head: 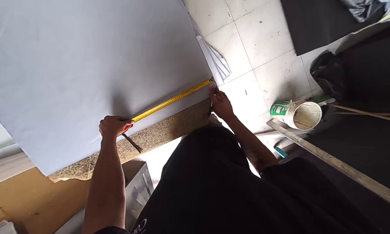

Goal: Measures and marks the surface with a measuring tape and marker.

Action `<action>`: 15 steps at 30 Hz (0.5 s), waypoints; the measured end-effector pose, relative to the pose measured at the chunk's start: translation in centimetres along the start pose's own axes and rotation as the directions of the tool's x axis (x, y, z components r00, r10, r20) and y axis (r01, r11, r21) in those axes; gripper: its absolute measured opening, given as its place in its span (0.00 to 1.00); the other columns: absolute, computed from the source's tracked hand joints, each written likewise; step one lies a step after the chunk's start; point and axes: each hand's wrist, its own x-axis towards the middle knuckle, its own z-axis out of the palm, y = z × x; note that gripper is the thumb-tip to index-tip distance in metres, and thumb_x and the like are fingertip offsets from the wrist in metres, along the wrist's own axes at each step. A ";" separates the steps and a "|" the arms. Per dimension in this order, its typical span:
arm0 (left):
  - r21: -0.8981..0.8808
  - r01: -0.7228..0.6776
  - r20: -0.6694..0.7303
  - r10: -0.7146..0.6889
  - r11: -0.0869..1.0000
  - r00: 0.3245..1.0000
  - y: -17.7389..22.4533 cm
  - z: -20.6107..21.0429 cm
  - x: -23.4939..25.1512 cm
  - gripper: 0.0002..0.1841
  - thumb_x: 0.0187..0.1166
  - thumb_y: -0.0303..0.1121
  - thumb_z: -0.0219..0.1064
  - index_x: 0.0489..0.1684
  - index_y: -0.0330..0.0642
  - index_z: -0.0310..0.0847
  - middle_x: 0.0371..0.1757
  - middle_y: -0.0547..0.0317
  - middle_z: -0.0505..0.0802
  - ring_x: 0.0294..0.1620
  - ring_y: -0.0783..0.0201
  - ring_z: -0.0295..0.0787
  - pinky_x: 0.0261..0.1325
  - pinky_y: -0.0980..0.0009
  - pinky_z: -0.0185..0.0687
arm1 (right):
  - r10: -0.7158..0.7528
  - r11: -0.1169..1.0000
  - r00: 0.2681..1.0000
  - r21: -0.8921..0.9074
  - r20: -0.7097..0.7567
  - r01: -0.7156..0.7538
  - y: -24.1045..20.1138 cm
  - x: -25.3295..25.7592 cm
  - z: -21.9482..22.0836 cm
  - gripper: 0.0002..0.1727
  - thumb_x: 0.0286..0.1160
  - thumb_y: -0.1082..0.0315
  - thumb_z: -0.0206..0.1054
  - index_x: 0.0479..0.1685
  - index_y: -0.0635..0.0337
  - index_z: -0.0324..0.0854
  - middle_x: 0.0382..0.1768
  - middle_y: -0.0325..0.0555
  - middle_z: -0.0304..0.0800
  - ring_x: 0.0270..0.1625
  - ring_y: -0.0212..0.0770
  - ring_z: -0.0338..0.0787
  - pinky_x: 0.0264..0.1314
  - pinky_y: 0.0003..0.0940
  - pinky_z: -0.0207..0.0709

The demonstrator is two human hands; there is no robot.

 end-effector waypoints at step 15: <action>-0.016 0.011 -0.011 -0.011 1.000 1.000 0.4 -0.2 0.0 0.24 0.58 0.55 0.86 0.46 0.50 0.96 0.60 0.33 0.91 0.70 0.29 0.81 0.71 0.25 0.68 | 0.692 0.056 0.465 0.601 0.552 -0.797 5.3 3.5 -1.8 0.33 0.83 0.35 0.60 0.61 0.60 0.78 0.38 0.50 0.93 0.37 0.43 0.93 0.41 0.42 0.86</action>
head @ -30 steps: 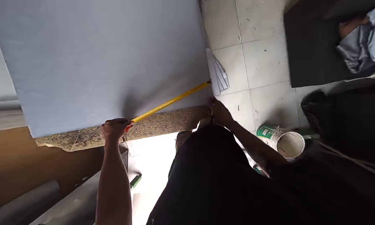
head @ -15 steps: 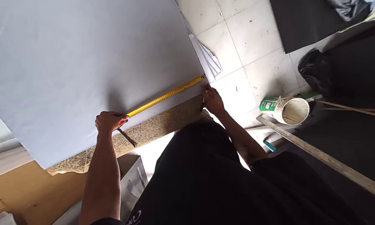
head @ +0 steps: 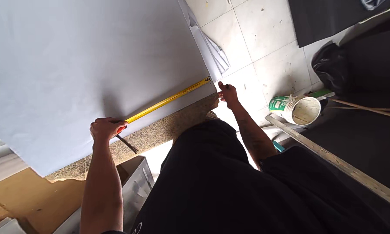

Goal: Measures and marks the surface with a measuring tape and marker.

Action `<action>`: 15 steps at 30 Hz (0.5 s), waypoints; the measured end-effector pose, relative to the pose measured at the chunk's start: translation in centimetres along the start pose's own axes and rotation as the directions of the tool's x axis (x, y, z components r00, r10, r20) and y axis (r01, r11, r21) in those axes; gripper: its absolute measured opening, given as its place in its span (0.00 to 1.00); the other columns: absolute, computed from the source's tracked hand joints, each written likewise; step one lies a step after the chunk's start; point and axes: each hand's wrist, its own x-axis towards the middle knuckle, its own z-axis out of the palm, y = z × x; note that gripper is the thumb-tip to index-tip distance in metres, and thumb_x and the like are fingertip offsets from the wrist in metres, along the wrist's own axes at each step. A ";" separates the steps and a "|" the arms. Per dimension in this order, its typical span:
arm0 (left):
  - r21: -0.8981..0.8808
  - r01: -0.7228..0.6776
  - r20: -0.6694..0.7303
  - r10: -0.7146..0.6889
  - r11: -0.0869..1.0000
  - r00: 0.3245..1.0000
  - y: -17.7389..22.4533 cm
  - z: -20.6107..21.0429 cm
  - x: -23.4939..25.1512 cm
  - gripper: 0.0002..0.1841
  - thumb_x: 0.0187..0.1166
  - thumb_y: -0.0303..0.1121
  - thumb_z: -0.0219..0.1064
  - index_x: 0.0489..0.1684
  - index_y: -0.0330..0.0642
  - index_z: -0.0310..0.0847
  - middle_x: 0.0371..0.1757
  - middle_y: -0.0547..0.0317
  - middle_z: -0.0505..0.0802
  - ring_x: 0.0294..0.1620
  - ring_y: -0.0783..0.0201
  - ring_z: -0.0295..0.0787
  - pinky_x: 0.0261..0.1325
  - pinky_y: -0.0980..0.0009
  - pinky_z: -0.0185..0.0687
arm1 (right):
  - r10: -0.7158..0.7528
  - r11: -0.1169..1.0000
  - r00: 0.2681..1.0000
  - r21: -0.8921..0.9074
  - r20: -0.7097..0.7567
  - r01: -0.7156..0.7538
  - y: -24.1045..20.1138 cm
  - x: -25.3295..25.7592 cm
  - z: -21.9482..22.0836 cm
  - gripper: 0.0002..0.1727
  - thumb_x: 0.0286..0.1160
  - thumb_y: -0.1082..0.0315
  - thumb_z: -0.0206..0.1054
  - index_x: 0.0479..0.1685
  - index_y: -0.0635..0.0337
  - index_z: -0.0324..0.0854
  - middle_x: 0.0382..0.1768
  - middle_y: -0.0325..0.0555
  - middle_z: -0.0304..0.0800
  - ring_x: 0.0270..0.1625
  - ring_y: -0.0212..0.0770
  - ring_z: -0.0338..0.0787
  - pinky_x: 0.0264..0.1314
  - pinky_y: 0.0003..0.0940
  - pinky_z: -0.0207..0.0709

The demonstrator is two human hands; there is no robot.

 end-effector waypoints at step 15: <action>-0.095 0.001 -0.036 -0.005 0.995 0.999 -1.1 0.7 0.0 0.25 0.56 0.56 0.86 0.48 0.52 0.96 0.57 0.38 0.93 0.68 0.33 0.83 0.72 0.27 0.67 | -0.267 0.757 0.949 0.572 -0.170 0.315 -9.3 -2.1 4.5 0.19 0.67 0.81 0.76 0.48 0.61 0.70 0.29 0.48 0.89 0.27 0.40 0.90 0.30 0.34 0.88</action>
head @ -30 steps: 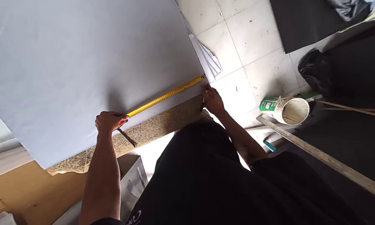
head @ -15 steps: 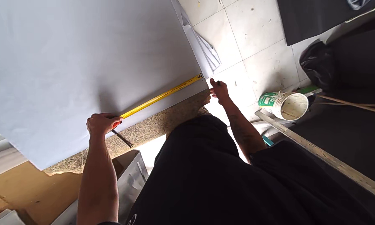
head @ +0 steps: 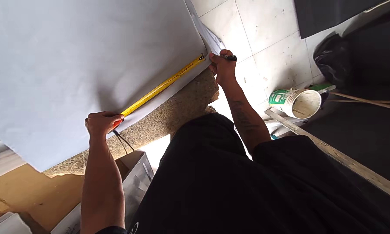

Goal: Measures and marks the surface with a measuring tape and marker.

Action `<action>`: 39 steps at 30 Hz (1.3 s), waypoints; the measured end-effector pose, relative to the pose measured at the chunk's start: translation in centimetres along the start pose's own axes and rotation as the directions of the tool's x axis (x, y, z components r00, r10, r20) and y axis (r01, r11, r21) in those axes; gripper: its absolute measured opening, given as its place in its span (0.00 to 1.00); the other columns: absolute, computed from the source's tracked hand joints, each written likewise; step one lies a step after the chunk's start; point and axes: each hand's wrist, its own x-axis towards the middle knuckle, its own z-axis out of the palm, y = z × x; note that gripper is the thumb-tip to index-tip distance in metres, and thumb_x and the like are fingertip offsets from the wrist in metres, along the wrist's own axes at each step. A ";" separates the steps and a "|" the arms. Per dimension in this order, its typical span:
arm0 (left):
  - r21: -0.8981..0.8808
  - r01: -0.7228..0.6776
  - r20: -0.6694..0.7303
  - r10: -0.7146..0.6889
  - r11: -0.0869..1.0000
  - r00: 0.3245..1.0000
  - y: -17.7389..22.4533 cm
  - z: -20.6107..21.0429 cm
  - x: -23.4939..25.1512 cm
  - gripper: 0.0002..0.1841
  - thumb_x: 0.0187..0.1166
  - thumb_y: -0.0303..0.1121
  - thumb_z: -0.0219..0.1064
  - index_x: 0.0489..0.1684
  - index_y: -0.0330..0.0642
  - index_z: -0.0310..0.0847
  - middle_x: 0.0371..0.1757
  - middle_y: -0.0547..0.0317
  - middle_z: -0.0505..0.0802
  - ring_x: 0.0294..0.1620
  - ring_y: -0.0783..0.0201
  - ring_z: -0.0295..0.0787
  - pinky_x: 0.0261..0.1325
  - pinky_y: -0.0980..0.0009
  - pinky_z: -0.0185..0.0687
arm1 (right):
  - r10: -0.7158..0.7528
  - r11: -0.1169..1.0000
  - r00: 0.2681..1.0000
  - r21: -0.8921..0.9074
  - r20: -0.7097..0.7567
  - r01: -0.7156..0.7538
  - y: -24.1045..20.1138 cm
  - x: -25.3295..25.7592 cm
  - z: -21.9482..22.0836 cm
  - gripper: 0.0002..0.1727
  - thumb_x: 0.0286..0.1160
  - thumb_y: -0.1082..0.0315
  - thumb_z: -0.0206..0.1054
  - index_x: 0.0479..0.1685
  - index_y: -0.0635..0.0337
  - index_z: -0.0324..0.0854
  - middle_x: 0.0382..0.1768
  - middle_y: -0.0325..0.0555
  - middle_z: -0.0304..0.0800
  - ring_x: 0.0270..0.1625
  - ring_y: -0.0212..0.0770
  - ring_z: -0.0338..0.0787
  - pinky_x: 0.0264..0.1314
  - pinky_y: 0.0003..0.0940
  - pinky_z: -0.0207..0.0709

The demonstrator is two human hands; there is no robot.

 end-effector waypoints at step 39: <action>0.060 -0.019 0.086 0.014 0.998 0.996 0.6 -0.8 -0.1 0.20 0.58 0.53 0.85 0.40 0.51 0.96 0.51 0.31 0.93 0.61 0.25 0.86 0.57 0.19 0.75 | -0.302 0.885 0.947 -0.338 0.108 0.321 0.0 1.4 -4.8 0.21 0.96 0.61 0.42 0.68 0.62 0.77 0.40 0.42 0.91 0.33 0.35 0.88 0.32 0.30 0.82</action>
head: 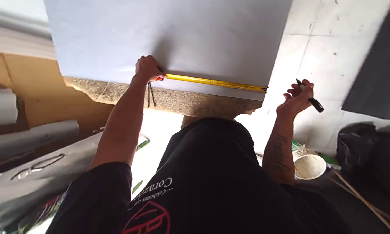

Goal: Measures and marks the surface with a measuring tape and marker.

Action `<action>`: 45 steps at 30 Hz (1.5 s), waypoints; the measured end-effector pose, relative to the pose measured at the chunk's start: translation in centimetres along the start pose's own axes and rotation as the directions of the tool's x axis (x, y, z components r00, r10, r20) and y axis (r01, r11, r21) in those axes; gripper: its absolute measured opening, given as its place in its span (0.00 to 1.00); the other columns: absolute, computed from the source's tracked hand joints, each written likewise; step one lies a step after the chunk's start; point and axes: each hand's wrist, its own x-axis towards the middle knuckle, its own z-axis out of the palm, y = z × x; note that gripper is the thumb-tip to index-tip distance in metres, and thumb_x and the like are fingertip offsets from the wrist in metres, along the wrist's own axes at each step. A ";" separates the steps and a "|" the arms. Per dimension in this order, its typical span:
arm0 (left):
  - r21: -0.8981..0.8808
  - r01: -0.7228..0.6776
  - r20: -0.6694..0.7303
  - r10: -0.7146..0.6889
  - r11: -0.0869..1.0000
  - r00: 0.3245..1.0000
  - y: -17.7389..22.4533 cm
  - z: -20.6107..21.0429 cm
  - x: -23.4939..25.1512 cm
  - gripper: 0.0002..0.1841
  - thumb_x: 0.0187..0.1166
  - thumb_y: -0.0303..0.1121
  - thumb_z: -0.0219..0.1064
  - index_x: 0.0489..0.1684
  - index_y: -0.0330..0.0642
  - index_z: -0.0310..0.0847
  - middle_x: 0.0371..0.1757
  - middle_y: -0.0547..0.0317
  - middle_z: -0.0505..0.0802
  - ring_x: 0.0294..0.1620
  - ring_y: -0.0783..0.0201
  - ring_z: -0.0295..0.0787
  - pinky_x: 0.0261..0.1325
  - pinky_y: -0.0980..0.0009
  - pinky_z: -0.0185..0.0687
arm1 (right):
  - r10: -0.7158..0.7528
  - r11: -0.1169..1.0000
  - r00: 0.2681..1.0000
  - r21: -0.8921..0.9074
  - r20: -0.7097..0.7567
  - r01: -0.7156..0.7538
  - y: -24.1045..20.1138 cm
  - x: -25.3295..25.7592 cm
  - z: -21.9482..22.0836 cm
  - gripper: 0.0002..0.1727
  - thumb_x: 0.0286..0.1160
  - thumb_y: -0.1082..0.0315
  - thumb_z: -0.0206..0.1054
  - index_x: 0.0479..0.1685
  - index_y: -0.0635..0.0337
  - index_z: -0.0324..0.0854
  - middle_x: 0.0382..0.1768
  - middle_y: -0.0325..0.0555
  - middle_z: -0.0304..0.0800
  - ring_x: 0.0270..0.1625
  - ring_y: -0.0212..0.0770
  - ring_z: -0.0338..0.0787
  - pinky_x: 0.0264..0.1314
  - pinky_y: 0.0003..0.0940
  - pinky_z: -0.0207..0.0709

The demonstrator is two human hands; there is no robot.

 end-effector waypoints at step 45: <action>-0.156 0.053 0.060 -0.044 0.986 0.997 -4.1 -1.4 0.3 0.22 0.56 0.45 0.85 0.44 0.40 0.91 0.56 0.31 0.91 0.63 0.28 0.86 0.56 0.24 0.78 | 0.188 0.982 0.762 -0.129 0.620 -0.137 2.0 -14.0 32.4 0.04 0.79 0.72 0.67 0.39 0.63 0.85 0.24 0.42 0.91 0.14 0.27 0.78 0.12 0.20 0.67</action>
